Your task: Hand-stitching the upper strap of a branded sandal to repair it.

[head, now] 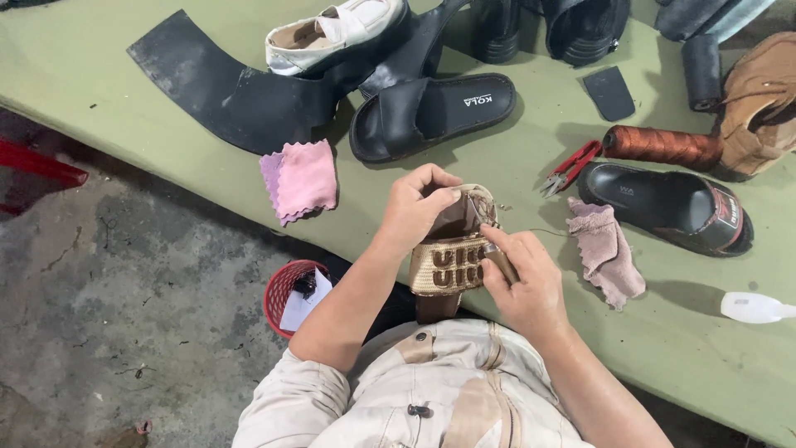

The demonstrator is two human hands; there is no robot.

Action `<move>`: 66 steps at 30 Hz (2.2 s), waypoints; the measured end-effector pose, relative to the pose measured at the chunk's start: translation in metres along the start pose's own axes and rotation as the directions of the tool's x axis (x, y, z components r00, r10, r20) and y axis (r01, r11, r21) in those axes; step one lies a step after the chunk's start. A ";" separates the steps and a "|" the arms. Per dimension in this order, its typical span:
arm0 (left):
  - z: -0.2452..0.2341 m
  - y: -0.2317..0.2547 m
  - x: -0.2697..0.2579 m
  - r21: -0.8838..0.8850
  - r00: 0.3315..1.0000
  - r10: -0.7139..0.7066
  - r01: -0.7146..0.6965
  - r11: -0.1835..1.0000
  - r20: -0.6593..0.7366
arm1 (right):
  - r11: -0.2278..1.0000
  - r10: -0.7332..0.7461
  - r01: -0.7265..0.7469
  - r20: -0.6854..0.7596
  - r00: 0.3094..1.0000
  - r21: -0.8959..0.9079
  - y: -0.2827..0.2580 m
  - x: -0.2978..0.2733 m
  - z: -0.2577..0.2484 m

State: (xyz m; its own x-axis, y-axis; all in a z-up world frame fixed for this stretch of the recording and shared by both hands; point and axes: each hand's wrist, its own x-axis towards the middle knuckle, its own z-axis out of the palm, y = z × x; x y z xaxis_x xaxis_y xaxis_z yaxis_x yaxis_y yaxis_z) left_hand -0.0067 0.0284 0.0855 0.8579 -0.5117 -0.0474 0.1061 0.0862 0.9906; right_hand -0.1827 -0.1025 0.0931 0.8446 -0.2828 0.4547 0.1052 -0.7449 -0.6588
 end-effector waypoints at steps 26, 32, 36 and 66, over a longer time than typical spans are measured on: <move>-0.002 -0.005 -0.006 0.003 0.999 0.005 -0.005 1.000 -0.046 | 0.947 0.166 -0.161 0.004 0.986 0.279 -0.003 0.000 0.017; -0.003 -0.008 -0.011 -0.104 0.995 -0.074 0.068 0.992 -0.060 | 0.548 0.290 -0.242 0.090 0.953 0.801 0.011 -0.011 0.035; -0.002 -0.007 -0.012 -0.148 0.993 -0.091 0.080 0.986 -0.069 | 0.310 0.308 -0.266 0.168 0.936 0.913 0.038 -0.023 0.045; -0.001 -0.008 -0.025 -0.158 0.996 -0.060 0.050 0.986 -0.061 | 0.952 0.122 -0.146 0.107 0.987 0.268 -0.001 -0.005 -0.007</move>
State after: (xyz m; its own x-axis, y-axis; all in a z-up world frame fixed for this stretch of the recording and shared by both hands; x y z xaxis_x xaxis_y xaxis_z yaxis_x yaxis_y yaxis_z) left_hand -0.0281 0.0413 0.0785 0.8790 -0.4629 -0.1142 0.2266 0.1948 0.9543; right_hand -0.1903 -0.1046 0.0955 0.9025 -0.3047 0.3043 0.1171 -0.5063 -0.8544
